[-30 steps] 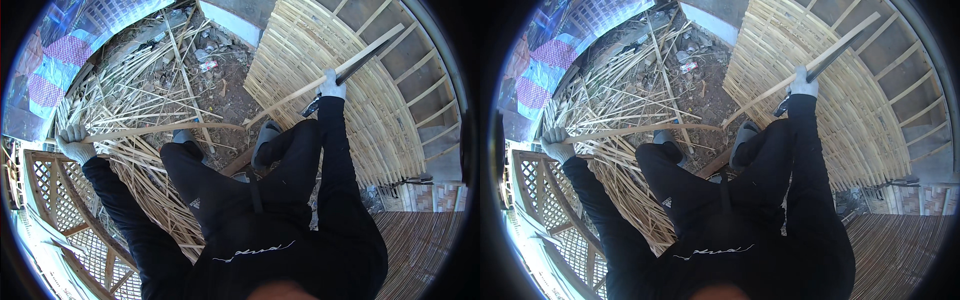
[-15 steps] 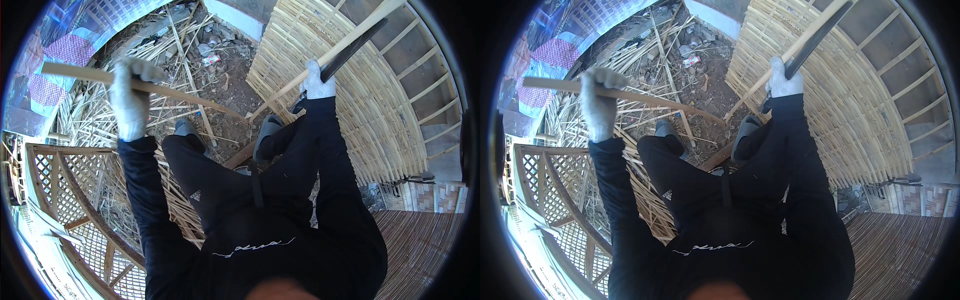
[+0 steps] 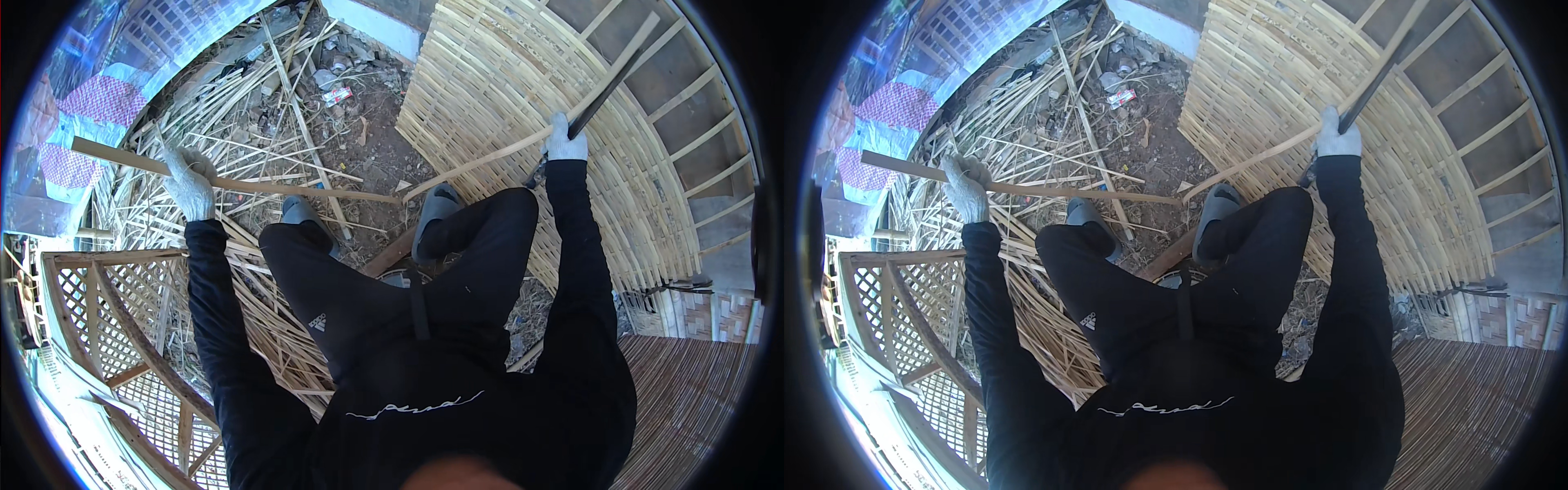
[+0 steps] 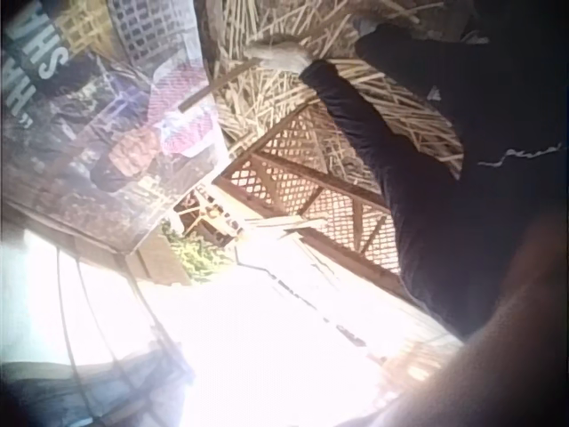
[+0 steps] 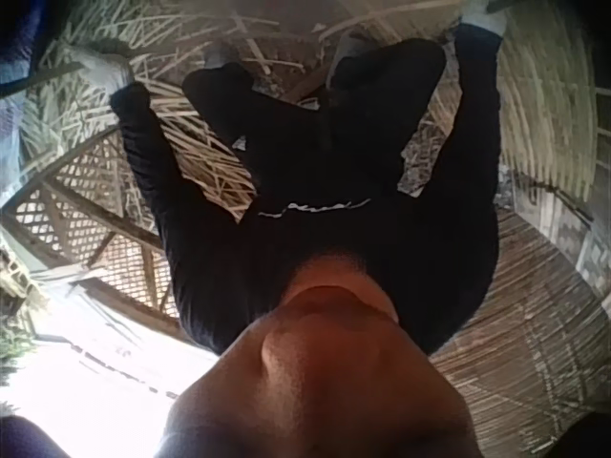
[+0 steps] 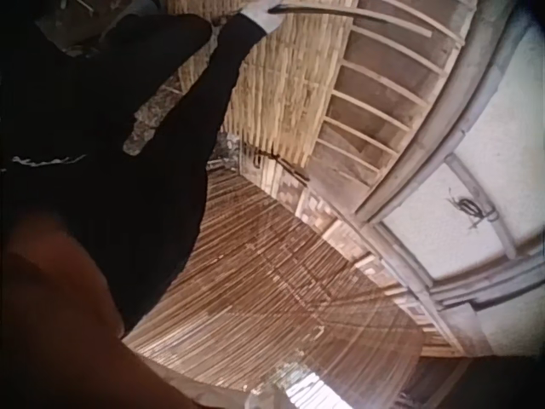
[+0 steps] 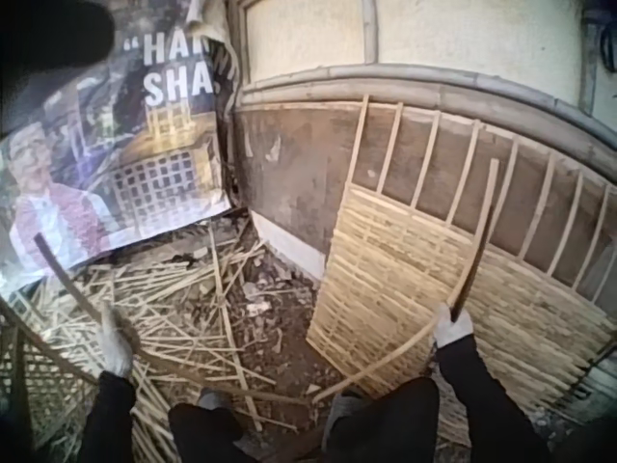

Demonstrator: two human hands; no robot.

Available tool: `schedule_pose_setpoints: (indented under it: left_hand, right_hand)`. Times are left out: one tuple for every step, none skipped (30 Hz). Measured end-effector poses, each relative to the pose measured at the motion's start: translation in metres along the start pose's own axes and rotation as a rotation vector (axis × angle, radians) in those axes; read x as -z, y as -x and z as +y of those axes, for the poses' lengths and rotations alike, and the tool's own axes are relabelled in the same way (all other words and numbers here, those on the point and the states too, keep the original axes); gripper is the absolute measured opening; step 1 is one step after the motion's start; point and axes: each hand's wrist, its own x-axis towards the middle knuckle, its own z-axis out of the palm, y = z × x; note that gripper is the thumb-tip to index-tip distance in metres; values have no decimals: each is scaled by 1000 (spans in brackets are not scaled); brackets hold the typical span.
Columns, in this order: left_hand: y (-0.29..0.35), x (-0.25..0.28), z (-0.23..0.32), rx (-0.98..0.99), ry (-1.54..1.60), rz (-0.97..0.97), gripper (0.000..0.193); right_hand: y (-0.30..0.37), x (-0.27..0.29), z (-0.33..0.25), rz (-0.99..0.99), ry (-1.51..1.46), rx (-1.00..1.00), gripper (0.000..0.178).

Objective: Shaving and refining bamboo strips using a large machete to prepare them for weaving.

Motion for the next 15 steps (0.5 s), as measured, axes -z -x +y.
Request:
schedule_pose_setpoints:
  left_hand:
    - [0,0,-3,6,-1,-5,44]
    - [2,2,-6,-12,-196,-31,43]
    - [1,6,-12,-32,-385,-59,42]
    - [-5,31,-26,-181,-694,-77,42]
    - [-1,29,-27,-91,-496,31,44]
    - [5,25,-12,-38,-445,118,46]
    - [9,26,12,15,-399,230,48]
    - [3,29,25,-59,-219,188,50]
    - [-4,33,30,11,29,45,50]
    - [-3,29,28,42,84,46,50]
    - [1,22,34,62,131,45,50]
    - [3,23,35,64,255,16,51]
    - [4,27,36,41,234,3,52]
    - [9,25,40,10,275,-2,51]
    - [17,23,49,-28,307,-3,51]
  right_hand:
    - [-5,1,-2,26,23,78,37]
    - [-10,1,-4,45,41,156,36]
    - [-18,9,-5,46,39,157,36]
    - [-29,21,-6,21,81,158,34]
    - [-37,29,-7,14,125,161,31]
    - [-31,32,-10,-3,19,76,28]
    - [-29,29,-6,-13,23,76,28]
    - [-26,26,-5,-33,-101,82,28]
    - [-23,24,-5,-54,-226,86,28]
    - [-16,26,-5,-16,-280,11,27]
    - [-8,19,-6,20,-355,-18,25]
    - [1,12,-12,85,-396,-41,26]
    - [11,6,-20,148,-438,-65,27]
    - [21,9,-30,142,-445,-65,29]
    - [30,9,-41,128,-458,-70,32]
